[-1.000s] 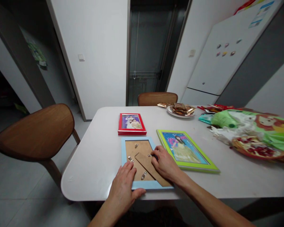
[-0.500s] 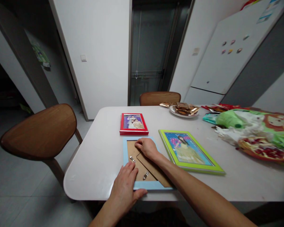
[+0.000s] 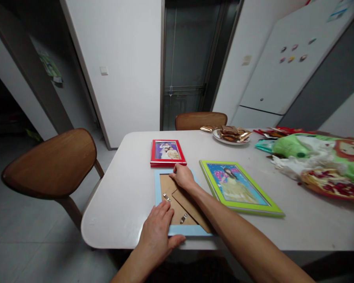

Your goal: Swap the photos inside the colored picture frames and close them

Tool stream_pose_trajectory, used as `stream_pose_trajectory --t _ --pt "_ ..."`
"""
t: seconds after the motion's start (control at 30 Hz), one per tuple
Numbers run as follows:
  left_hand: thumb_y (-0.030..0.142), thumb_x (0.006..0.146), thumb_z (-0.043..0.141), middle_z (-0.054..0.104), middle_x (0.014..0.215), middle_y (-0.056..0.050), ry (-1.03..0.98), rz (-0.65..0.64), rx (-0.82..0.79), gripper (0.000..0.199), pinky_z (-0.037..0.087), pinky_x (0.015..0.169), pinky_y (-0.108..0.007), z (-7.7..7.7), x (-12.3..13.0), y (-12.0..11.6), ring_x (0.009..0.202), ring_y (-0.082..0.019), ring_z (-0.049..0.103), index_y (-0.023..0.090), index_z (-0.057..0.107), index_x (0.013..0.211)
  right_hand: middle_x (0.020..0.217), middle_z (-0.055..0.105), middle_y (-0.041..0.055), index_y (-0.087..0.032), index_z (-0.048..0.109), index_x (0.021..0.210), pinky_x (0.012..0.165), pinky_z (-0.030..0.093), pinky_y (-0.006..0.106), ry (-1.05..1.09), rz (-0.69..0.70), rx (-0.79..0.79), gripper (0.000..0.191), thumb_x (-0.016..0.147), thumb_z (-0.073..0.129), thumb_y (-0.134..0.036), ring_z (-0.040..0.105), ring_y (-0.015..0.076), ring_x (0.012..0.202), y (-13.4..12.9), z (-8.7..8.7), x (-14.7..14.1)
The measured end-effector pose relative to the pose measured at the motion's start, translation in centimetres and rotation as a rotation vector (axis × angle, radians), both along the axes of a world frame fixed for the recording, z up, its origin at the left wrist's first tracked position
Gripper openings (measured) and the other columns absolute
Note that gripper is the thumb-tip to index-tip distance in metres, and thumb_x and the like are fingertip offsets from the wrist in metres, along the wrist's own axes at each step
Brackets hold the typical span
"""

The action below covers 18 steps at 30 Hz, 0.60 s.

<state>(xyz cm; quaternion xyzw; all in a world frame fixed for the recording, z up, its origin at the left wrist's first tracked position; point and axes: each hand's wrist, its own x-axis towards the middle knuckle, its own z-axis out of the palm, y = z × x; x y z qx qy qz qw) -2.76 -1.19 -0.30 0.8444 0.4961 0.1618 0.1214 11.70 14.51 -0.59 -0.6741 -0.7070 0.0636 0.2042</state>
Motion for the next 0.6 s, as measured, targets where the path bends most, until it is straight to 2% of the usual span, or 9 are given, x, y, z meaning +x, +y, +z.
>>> stream_pose_trajectory --t 0.13,0.23,0.37,0.5,0.6 --pt "0.044 0.066 0.060 0.044 0.126 -0.016 -0.023 0.002 0.009 0.059 0.032 0.097 -0.046 0.0 0.0 -0.1 0.118 -0.029 0.037 0.011 0.049 0.113 0.074 0.063 0.0063 -0.015 0.059 0.079 0.055 0.031 0.023 0.003 -0.005 0.015 0.017 0.071 0.057 -0.030 0.055 0.0160 0.069 -0.2 0.0 -0.3" --pt "0.042 0.065 0.062 0.045 0.126 -0.016 -0.054 0.006 0.019 0.058 0.031 0.098 -0.045 -0.2 -0.1 -0.2 0.118 -0.028 0.037 0.011 0.049 0.113 0.073 0.063 0.0068 -0.014 0.061 0.081 0.056 0.032 0.023 0.012 0.038 0.023 0.022 0.075 0.051 -0.033 0.055 0.0153 0.067 -0.9 0.4 -0.3" --pt "0.040 0.064 0.063 0.044 0.126 -0.016 -0.086 0.002 0.030 0.059 0.030 0.098 -0.045 -0.6 -0.2 -0.2 0.119 -0.029 0.036 0.011 0.048 0.113 0.080 0.062 0.0054 -0.016 0.064 0.080 0.064 0.034 0.022 0.025 0.219 0.051 0.022 0.078 0.047 -0.031 0.053 0.0136 0.073 -3.7 0.9 -0.4" --pt "0.036 0.063 0.065 0.044 0.126 -0.015 -0.130 -0.009 0.036 0.060 0.031 0.098 -0.046 -0.9 -0.1 -0.2 0.118 -0.028 0.037 0.013 0.046 0.115 0.072 0.062 0.0025 -0.020 0.067 0.071 0.068 0.034 0.022 0.020 0.475 0.054 0.018 0.076 0.051 -0.025 0.052 0.0129 0.072 -6.9 0.6 -0.6" --pt "0.033 0.062 0.066 0.046 0.124 -0.014 -0.185 -0.021 0.049 0.058 0.033 0.097 -0.045 -0.9 -0.1 -0.1 0.116 -0.027 0.039 0.014 0.046 0.113 0.071 0.061 0.0032 -0.020 0.067 0.073 0.069 0.033 0.025 -0.001 0.530 0.120 0.016 0.076 0.053 -0.024 0.049 0.0146 0.074 -7.8 0.2 -0.6"
